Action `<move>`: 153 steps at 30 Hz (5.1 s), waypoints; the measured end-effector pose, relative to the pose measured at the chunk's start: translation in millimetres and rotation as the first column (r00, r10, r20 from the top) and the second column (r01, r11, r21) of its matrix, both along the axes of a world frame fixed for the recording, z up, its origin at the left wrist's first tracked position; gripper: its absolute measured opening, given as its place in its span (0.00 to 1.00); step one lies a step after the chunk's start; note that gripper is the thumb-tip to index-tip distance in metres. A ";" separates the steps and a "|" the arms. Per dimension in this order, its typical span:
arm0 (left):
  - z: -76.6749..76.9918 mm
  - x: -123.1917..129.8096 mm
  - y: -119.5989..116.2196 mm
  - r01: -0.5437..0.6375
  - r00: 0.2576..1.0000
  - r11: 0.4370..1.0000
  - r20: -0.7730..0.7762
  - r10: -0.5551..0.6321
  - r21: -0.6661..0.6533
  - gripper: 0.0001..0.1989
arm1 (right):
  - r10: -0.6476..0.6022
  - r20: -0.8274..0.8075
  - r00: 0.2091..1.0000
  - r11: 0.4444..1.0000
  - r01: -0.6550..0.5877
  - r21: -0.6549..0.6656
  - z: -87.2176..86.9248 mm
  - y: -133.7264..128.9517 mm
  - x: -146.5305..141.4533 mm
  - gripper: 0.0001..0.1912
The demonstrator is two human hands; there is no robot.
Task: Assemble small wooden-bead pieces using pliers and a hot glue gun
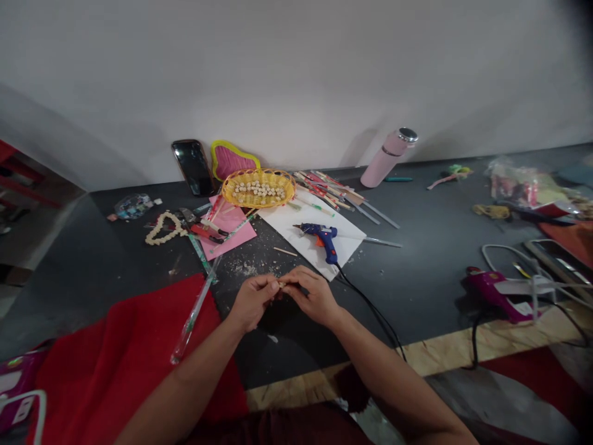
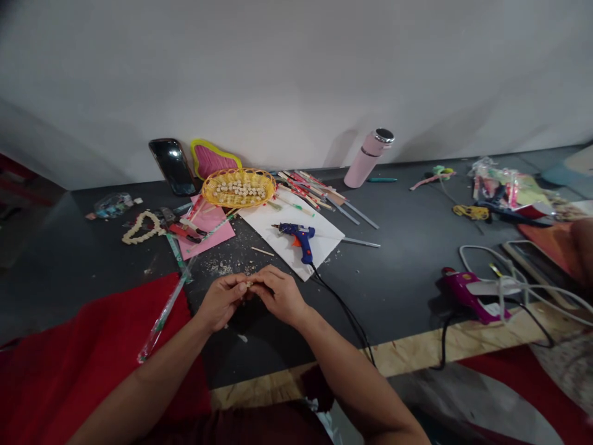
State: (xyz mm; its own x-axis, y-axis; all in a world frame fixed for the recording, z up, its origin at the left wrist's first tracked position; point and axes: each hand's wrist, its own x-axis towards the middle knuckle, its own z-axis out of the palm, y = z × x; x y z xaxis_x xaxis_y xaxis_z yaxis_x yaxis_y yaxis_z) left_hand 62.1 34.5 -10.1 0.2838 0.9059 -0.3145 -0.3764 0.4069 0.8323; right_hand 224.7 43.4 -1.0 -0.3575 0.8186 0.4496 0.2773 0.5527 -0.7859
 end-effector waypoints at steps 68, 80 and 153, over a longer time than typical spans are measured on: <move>7.3 -1.8 0.2 0.021 0.999 0.999 -0.036 -0.020 0.025 0.09 | 0.015 -0.041 0.999 1.000 -0.015 0.018 3.2 -0.2 0.1 0.08; 5.5 -3.5 0.2 0.058 0.998 0.998 -0.022 -0.058 0.025 0.12 | 0.027 -0.076 0.997 1.000 -0.027 -0.004 2.2 -1.4 1.1 0.08; 2.1 -77.6 -5.4 -0.392 0.911 0.919 0.157 0.382 0.037 0.06 | -0.217 0.492 0.843 0.976 0.183 0.117 -33.6 16.2 -12.2 0.13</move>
State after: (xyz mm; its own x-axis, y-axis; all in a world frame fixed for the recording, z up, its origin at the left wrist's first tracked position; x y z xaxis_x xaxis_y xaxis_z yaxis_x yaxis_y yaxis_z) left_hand -15.5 29.2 -8.0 -0.0559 0.9709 -0.2327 -0.6106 0.1512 0.7774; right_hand 212.4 59.6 -34.6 -0.3790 0.8728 0.3077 0.7326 0.4861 -0.4764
